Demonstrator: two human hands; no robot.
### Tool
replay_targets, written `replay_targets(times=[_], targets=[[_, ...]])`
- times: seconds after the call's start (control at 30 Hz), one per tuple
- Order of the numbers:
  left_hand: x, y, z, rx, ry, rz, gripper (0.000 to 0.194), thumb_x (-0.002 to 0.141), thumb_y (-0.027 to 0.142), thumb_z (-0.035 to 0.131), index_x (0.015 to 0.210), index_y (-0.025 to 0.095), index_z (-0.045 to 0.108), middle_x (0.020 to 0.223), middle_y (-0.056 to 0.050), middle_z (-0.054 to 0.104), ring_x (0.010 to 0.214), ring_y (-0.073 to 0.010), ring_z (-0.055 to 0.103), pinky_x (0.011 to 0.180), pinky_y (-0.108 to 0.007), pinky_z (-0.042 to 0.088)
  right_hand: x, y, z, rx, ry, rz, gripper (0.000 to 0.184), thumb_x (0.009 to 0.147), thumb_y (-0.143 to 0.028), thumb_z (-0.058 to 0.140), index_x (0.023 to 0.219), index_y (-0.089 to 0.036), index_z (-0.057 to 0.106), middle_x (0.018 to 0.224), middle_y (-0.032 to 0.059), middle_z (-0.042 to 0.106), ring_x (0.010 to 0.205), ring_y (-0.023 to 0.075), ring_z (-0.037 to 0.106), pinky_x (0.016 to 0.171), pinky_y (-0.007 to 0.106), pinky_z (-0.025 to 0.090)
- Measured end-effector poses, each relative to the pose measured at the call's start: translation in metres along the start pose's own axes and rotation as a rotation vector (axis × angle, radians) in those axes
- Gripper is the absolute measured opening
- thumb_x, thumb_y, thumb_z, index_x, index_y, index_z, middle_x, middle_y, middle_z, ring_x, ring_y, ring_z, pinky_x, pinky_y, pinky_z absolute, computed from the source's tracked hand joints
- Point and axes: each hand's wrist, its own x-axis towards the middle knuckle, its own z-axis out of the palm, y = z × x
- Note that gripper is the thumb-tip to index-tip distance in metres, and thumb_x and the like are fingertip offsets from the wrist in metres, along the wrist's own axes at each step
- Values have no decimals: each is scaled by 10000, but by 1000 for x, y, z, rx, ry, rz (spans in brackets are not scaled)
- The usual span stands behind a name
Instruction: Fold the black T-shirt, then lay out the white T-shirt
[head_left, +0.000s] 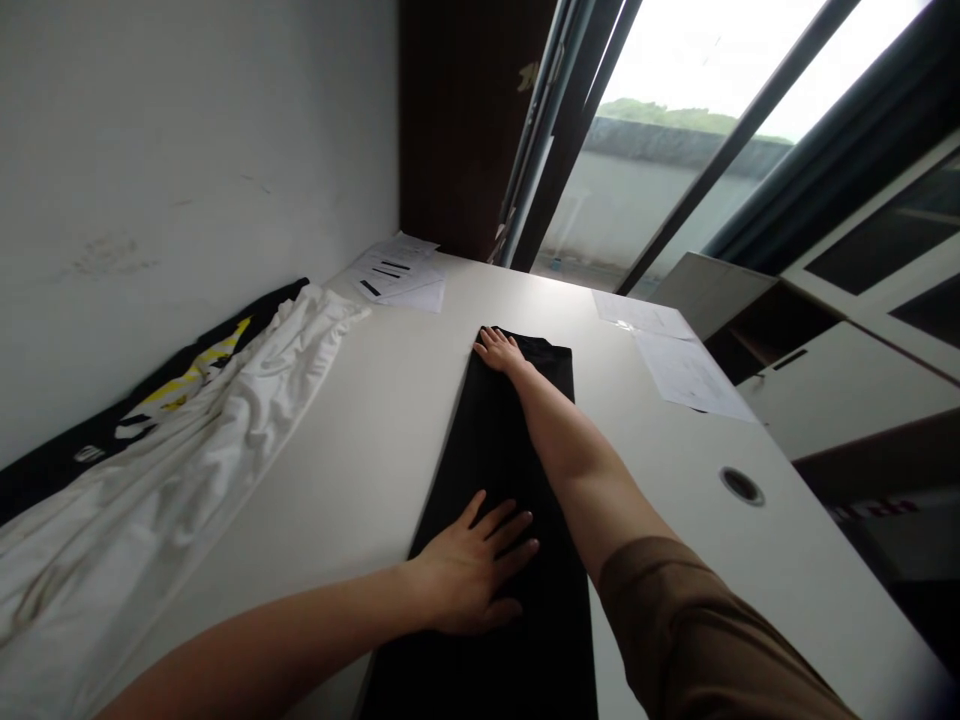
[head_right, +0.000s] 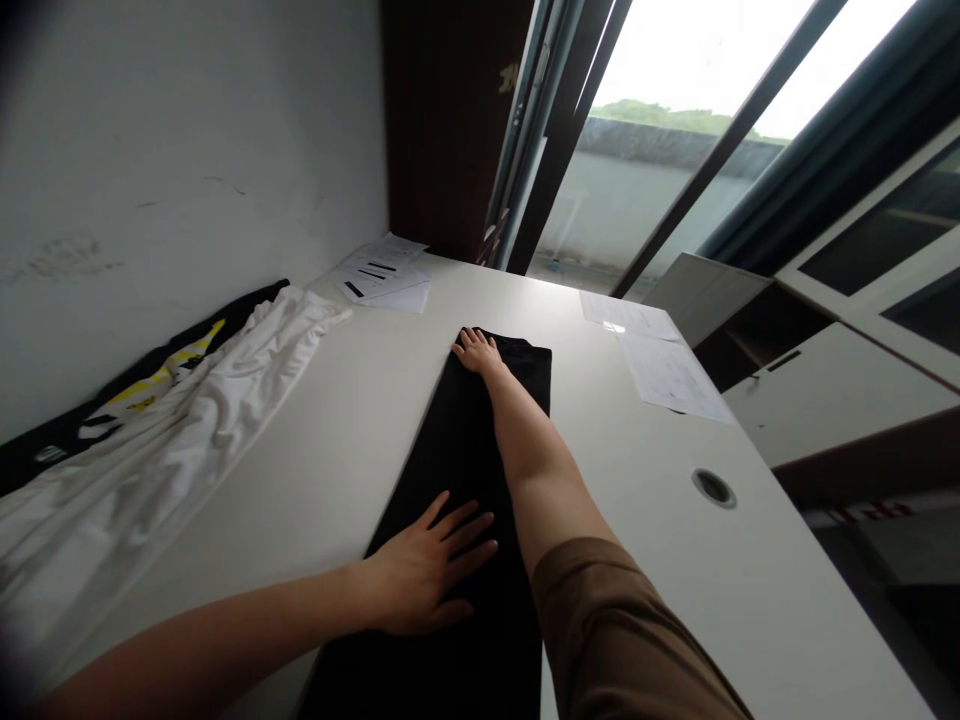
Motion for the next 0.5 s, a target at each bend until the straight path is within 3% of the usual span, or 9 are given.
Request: replay_targets(times=[0.1, 0.2, 0.33, 0.5], targets=[[-2, 2, -6, -7, 2, 5, 699, 1058, 578, 359, 1619, 165, 311, 1702, -174, 205, 1585, -368, 131, 1251, -655, 72, -9, -12, -6, -9, -29, 28, 707, 1062, -571, 237, 1648, -177, 254, 1718, 99, 135, 1590, 300, 106, 1264, 569, 143], [-3, 2, -5, -8, 27, 0, 690, 1045, 564, 411, 1601, 161, 346, 1695, -167, 238, 1584, -362, 144, 1256, -649, 82, -38, -28, -8, -69, 10, -97, 702, 1059, -570, 297, 1635, -169, 294, 1716, 107, 143, 1592, 293, 98, 1273, 548, 136], [-1, 1, 0, -13, 70, 2, 631, 1036, 527, 445, 1557, 172, 421, 1672, -135, 322, 1571, -345, 208, 1262, -630, 110, -113, -46, -3, -120, 86, -305, 657, 1063, -514, 356, 1612, -151, 354, 1703, 140, 187, 1585, 294, 144, 1281, 526, 153], [0, 0, 3, 14, 92, 20, 602, 1045, 503, 424, 1547, 170, 438, 1657, -123, 359, 1564, -322, 238, 1269, -593, 135, -212, -62, 2, -24, 12, -561, 645, 1067, -503, 395, 1633, -207, 311, 1688, 112, 253, 1572, 266, 204, 1273, 505, 235]])
